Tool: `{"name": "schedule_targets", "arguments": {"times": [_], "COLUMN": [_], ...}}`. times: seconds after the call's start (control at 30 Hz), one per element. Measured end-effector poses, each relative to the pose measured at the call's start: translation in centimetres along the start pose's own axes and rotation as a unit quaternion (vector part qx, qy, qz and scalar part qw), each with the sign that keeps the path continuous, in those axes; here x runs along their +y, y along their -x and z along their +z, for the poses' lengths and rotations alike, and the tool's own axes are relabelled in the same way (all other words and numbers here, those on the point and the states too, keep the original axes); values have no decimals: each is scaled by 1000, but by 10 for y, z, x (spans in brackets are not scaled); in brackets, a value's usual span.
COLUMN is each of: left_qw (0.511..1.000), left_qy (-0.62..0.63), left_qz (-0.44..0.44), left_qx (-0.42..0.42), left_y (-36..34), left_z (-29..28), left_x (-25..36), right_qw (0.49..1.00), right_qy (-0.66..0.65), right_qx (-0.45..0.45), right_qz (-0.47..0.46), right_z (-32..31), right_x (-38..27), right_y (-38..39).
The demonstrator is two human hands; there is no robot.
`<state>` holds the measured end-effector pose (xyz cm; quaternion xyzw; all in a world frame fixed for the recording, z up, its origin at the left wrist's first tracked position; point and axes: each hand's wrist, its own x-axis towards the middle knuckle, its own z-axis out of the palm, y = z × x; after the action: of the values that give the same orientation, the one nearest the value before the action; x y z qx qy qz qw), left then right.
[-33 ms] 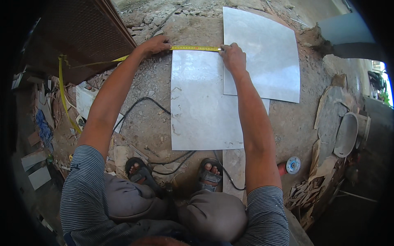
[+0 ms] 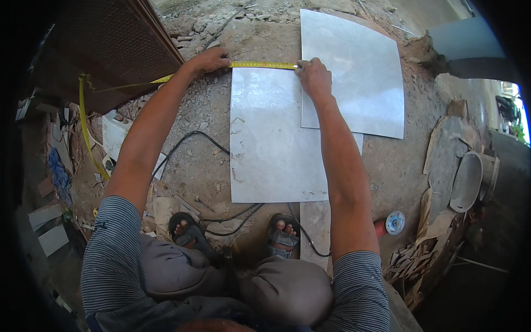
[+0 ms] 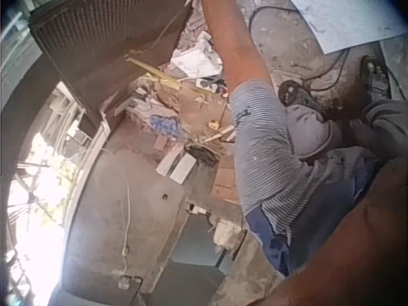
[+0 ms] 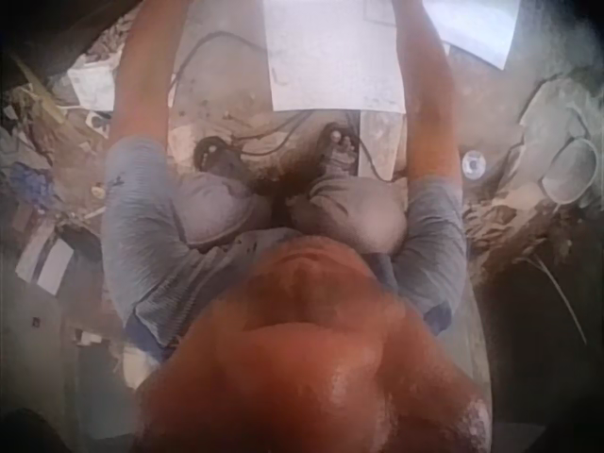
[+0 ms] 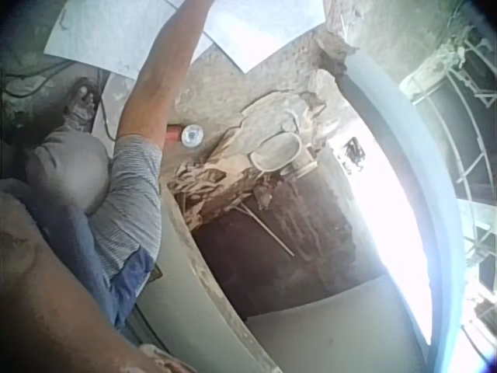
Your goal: The person measures two floor tiles using a tape measure and a pencil, then uses a handheld angle grinder to cut one of the tiles on the floor.
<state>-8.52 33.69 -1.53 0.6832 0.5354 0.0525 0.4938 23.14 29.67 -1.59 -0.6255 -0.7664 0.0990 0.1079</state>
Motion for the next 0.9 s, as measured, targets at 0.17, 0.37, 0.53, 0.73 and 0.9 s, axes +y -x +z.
{"name": "schedule_targets", "arguments": {"times": [0.17,0.37,0.53,0.73,0.9], "left_qw": [999,999,999,998,999], "left_qy": [-5,-26,-18,-21,10], "left_qz": [-39,-15,-20,7,24], "left_qx": [7,23,36,60,28], "left_y": [3,0,-2,9,52], "left_z": [0,1,5,1,-3], "left_x": [6,1,-4,6,22], "right_qw": [1000,1000,1000,1000,997], "right_qy": [-11,-15,-9,-2,-31], "right_qx": [0,-12,-11,4,47], "right_qz": [12,20,17,12,-50], "right_z": [-1,-2,-1,-2,-13], "right_x": [-1,-2,-2,-4,-8], "right_y": [0,0,1,-1,36]}}
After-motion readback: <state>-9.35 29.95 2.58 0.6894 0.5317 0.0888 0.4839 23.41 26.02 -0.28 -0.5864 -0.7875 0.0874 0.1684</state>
